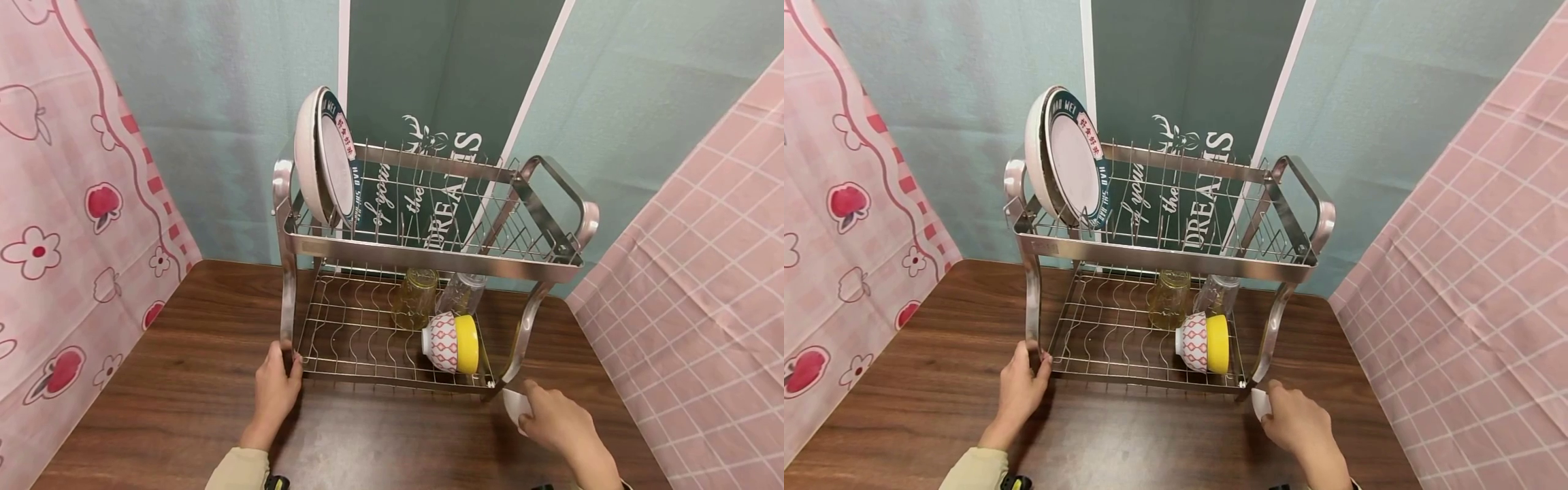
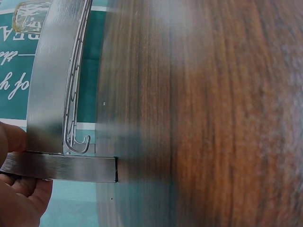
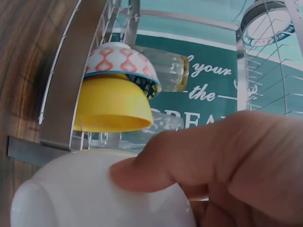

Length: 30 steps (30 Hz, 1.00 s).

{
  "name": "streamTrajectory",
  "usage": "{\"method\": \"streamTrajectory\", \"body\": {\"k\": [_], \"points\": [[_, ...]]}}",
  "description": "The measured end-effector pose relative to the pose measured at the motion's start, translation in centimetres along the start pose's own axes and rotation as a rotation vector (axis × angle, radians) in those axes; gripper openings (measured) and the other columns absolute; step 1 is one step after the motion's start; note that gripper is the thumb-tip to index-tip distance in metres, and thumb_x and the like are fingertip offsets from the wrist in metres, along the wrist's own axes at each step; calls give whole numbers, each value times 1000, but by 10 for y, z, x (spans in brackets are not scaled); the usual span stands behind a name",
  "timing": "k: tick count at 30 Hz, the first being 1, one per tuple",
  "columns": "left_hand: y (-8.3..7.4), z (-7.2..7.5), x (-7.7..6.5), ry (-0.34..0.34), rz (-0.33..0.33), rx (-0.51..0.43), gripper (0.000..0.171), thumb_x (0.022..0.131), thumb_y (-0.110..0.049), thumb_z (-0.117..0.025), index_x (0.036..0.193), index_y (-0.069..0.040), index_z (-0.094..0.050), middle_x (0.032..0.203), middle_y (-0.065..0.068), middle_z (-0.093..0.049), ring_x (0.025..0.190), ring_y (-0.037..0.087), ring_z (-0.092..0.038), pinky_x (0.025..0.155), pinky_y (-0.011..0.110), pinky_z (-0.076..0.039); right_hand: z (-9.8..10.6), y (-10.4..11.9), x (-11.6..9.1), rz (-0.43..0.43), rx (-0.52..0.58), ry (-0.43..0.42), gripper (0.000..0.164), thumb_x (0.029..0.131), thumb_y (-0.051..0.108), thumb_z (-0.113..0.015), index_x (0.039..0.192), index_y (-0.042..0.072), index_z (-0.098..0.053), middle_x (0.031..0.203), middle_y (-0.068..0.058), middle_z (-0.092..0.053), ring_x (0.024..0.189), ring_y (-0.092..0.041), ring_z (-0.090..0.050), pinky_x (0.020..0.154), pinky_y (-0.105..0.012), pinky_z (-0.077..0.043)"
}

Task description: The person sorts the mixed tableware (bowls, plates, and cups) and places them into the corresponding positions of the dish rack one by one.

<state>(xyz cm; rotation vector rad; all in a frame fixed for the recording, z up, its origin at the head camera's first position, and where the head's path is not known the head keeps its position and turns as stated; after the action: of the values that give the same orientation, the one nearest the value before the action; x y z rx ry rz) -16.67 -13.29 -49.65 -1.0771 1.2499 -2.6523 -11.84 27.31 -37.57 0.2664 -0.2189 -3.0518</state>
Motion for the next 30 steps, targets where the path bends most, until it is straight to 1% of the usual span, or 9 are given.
{"method": "streamTrajectory", "body": {"k": [5,7,11,15,21,26,30], "points": [[1,0,0,-2,-11,-2,29,74,9,-67,97,3,-51,79,18,-59,70,41,-59,60,54,-44,0,4,-1,73,38,-8,29,71,6,-71,95,4,-54,70,-6,-58,58,-21,-53,49,-42,-41],[1,0,0,-2,-13,-1,29,74,9,-67,97,3,-51,79,18,-59,69,41,-59,60,54,-44,0,6,-2,95,50,-16,28,70,3,-71,92,5,-54,69,-6,-57,58,-19,-51,49,-40,-41],[1,0,0,-2,-16,1,29,74,8,-67,98,3,-51,80,19,-60,69,42,-59,59,54,-44,1,10,-3,112,80,-7,29,71,-1,-70,94,5,-54,71,-6,-58,60,-18,-53,52,-39,-43],[1,0,0,-4,-20,-1,29,74,8,-67,98,4,-51,81,19,-60,70,42,-59,59,54,-44,3,13,-4,124,91,14,32,72,-1,-71,100,4,-56,76,-7,-60,65,-20,-56,56,-41,-45],[0,0,0,-5,-14,0,28,75,8,-66,98,4,-51,80,19,-60,69,42,-59,59,54,-43,7,16,-4,152,113,6,33,73,0,-71,103,4,-56,76,-5,-60,66,-17,-55,57,-39,-45],[1,-1,0,-8,-11,-3,28,75,7,-67,98,3,-52,79,19,-60,69,42,-59,59,54,-44,10,19,-3,208,144,-5,34,74,4,-70,105,3,-56,77,-1,-59,66,-14,-52,58,-36,-43],[0,0,0,2,1,1,29,75,7,-67,99,3,-52,78,18,-59,69,42,-59,59,54,-44,12,22,-4,250,159,-9,34,75,7,-69,107,1,-56,77,2,-58,65,-10,-50,57,-33,-42]]}}
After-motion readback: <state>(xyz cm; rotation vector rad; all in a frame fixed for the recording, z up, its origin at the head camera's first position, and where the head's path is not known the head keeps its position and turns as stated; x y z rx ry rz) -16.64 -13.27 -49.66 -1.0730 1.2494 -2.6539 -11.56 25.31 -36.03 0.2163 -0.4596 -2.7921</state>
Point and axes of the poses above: each hand's wrist, its own x-axis towards the middle knuckle, its own z-axis out of the back of the hand, y = z × x, the point moved 1 cm from there along x, towards the middle knuckle
